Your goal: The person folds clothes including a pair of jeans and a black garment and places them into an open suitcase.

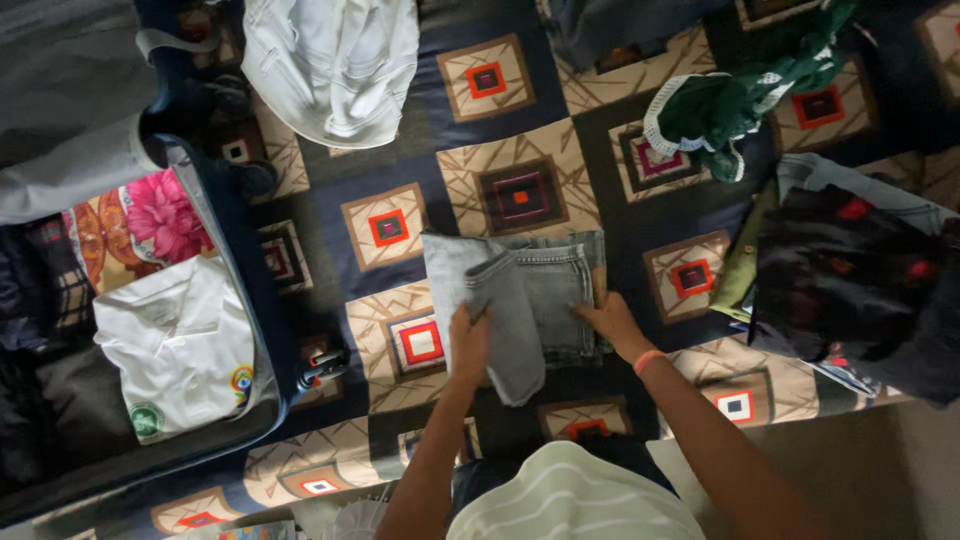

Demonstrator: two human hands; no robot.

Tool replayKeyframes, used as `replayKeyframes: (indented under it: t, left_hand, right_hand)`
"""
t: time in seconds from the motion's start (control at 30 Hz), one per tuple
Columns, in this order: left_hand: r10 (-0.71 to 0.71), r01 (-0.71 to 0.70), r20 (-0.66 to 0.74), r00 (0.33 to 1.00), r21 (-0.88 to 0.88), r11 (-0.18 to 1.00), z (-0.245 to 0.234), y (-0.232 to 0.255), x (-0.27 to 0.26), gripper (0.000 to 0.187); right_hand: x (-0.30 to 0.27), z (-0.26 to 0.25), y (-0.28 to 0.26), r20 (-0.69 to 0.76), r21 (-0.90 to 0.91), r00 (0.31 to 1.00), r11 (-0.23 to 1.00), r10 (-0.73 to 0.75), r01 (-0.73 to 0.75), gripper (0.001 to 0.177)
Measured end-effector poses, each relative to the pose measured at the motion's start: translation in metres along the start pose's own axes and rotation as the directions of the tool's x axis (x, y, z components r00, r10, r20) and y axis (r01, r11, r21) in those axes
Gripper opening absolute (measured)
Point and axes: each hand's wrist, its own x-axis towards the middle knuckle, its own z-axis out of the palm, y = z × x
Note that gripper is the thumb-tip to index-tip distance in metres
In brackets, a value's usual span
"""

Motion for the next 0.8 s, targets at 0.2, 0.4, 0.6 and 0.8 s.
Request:
replayKeyframes:
  t: [0.2,0.4,0.6,0.8]
  left_hand:
    - [0.251,-0.238,-0.021,0.968,0.248,0.939,-0.106,-0.004,0.052,0.032]
    - [0.009,-0.002,-0.039,0.999,0.184,0.983,-0.205,0.022,0.050,0.023]
    - [0.090,0.056,-0.275,0.957,0.483,0.874,-0.173,-0.095,0.091,0.036]
    - [-0.036,0.157,-0.261,0.965,0.461,0.873,-0.175,-0.135,0.071,0.061]
  right_hand:
    - [-0.011,-0.071,0.001,0.243,-0.314,0.965,0.933,-0.100,0.175,0.042]
    - [0.007,-0.160,-0.029,0.176,0.027,0.984,0.999,0.036,-0.041,0.058]
    - [0.000,-0.128,-0.019,-0.364,-0.311,0.905,0.945,-0.219,0.104,0.046]
    - [-0.050,-0.087,-0.037,-0.380,-0.723,0.651,0.650,-0.657,0.234,0.073]
